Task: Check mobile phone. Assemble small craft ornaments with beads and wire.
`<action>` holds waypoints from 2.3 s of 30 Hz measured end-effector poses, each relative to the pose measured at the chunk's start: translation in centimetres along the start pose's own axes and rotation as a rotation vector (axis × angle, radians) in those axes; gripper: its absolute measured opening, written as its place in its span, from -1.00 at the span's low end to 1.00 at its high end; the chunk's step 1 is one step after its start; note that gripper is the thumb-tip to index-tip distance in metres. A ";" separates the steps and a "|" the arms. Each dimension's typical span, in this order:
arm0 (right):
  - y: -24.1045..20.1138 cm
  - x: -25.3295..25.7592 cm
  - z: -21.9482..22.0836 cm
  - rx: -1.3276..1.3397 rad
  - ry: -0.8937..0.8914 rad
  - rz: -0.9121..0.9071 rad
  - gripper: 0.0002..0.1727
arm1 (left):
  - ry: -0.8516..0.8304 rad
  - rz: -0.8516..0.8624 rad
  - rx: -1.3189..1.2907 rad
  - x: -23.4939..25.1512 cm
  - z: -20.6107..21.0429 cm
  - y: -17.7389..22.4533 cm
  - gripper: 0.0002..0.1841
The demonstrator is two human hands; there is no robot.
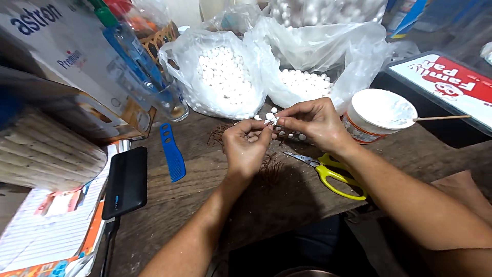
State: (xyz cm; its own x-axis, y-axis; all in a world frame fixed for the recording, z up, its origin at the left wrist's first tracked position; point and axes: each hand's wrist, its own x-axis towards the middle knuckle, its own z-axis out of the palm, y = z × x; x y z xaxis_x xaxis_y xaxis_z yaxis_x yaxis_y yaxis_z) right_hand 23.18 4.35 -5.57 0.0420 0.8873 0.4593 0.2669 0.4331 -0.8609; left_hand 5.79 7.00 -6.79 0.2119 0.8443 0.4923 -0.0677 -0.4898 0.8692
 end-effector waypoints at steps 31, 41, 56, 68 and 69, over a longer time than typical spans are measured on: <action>3.5 5.0 -2.2 -0.972 -0.316 0.093 -0.82 | -0.005 -0.053 0.108 1.1 -1.3 -0.7 -0.96; -0.4 2.5 -1.3 0.381 -0.031 0.281 -0.68 | -0.003 -0.017 0.088 0.9 -1.0 -0.7 -0.90; 0.3 2.6 -1.6 0.535 -0.137 0.321 -0.65 | 0.036 0.101 0.159 0.9 -0.7 -0.8 -0.94; 0.4 2.6 -1.7 0.525 -0.154 0.292 -0.65 | 0.041 0.140 0.196 1.0 -0.7 -1.0 -0.95; 0.4 2.6 -1.7 0.526 -0.152 0.291 -0.66 | 0.043 0.141 0.192 1.0 -0.7 -1.0 -0.95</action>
State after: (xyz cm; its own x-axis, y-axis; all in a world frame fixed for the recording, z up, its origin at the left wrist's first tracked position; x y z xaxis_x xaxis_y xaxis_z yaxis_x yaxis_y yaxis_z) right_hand 25.02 6.53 -4.39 -0.1065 0.9767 0.1863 -0.2469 0.1555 -0.9565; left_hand 5.39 8.47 -7.19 0.1712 0.7711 0.6133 0.0936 -0.6324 0.7690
